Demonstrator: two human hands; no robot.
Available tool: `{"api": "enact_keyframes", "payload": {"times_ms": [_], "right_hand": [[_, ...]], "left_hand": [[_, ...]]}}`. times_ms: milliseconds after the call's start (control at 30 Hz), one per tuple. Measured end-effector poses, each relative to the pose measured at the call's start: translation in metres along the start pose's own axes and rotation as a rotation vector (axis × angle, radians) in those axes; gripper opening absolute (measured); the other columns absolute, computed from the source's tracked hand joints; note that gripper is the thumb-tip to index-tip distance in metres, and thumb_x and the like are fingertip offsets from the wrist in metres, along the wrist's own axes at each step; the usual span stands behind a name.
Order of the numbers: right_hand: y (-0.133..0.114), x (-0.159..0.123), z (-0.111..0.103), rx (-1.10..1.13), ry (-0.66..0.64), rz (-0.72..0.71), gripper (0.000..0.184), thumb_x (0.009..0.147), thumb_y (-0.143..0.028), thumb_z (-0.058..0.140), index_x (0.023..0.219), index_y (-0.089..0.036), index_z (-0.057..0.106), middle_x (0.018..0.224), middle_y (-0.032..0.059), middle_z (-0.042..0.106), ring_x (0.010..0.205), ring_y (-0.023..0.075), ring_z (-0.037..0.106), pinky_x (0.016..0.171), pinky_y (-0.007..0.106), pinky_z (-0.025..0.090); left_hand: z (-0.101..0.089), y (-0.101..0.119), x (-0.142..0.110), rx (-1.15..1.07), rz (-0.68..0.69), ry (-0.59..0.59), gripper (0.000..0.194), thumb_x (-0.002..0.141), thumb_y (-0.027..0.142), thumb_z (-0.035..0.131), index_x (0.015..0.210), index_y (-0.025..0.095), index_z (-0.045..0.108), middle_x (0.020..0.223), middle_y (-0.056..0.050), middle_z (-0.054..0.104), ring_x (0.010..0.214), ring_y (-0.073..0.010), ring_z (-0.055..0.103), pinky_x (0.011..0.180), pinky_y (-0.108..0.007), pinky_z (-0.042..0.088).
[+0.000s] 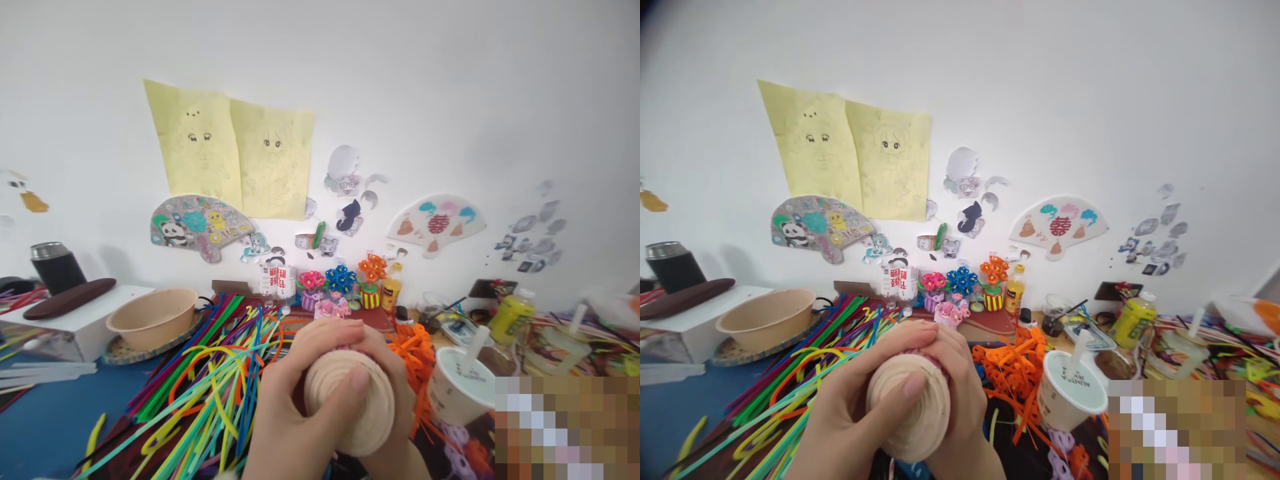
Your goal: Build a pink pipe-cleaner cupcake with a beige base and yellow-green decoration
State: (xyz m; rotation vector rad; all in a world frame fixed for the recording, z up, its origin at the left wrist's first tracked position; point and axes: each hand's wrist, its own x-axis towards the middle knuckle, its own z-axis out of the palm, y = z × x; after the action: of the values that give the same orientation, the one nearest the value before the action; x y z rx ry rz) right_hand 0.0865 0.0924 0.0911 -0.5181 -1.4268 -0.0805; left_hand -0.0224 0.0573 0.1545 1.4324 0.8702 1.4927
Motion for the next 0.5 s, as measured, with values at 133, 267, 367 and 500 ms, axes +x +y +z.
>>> {"api": "enact_keyframes", "payload": {"times_ms": [133, 267, 367, 500], "right_hand": [[-0.005, 0.002, -0.002, -0.009, 0.004, -0.027, 0.030, 0.098, -0.026, 0.054, 0.127, -0.023, 0.057, 0.112, 0.0096, 0.069, 0.109, 0.0242, 0.066, 0.091, 0.041, 0.058], [-0.007, 0.006, -0.003, -0.017, -0.016, -0.056, 0.029, 0.100, -0.025, 0.051, 0.128, -0.021, 0.056, 0.114, 0.0110, 0.068, 0.110, 0.0234, 0.065, 0.092, 0.040, 0.057], [-0.007, 0.010, -0.003, -0.016, -0.013, -0.088, 0.028, 0.100, -0.024, 0.050, 0.127, -0.019, 0.056, 0.113, 0.0108, 0.067, 0.110, 0.0212, 0.065, 0.093, 0.036, 0.057], [-0.003, 0.012, -0.005, -0.025, -0.028, -0.129, 0.028, 0.100, -0.024, 0.050, 0.125, -0.016, 0.057, 0.110, 0.0128, 0.068, 0.106, 0.0233, 0.066, 0.087, 0.039, 0.060]], "left_hand": [[-0.002, 0.003, -0.004, -0.028, -0.008, -0.018, 0.021, 0.078, 0.034, 0.075, 0.098, 0.030, 0.080, 0.112, -0.002, 0.077, 0.107, -0.0236, 0.068, 0.096, -0.029, 0.053], [-0.002, 0.002, -0.004, -0.035, -0.012, -0.019, 0.021, 0.078, 0.032, 0.075, 0.098, 0.029, 0.080, 0.111, -0.003, 0.077, 0.107, -0.0237, 0.068, 0.095, -0.027, 0.053], [-0.001, 0.000, -0.003, -0.046, 0.006, -0.009, 0.021, 0.077, 0.031, 0.075, 0.097, 0.029, 0.080, 0.111, -0.003, 0.077, 0.108, -0.0235, 0.068, 0.097, -0.028, 0.052], [0.000, -0.004, -0.003, -0.041, 0.019, 0.014, 0.020, 0.077, 0.030, 0.076, 0.095, 0.029, 0.080, 0.109, -0.002, 0.078, 0.105, -0.0234, 0.069, 0.098, -0.029, 0.052]]}}
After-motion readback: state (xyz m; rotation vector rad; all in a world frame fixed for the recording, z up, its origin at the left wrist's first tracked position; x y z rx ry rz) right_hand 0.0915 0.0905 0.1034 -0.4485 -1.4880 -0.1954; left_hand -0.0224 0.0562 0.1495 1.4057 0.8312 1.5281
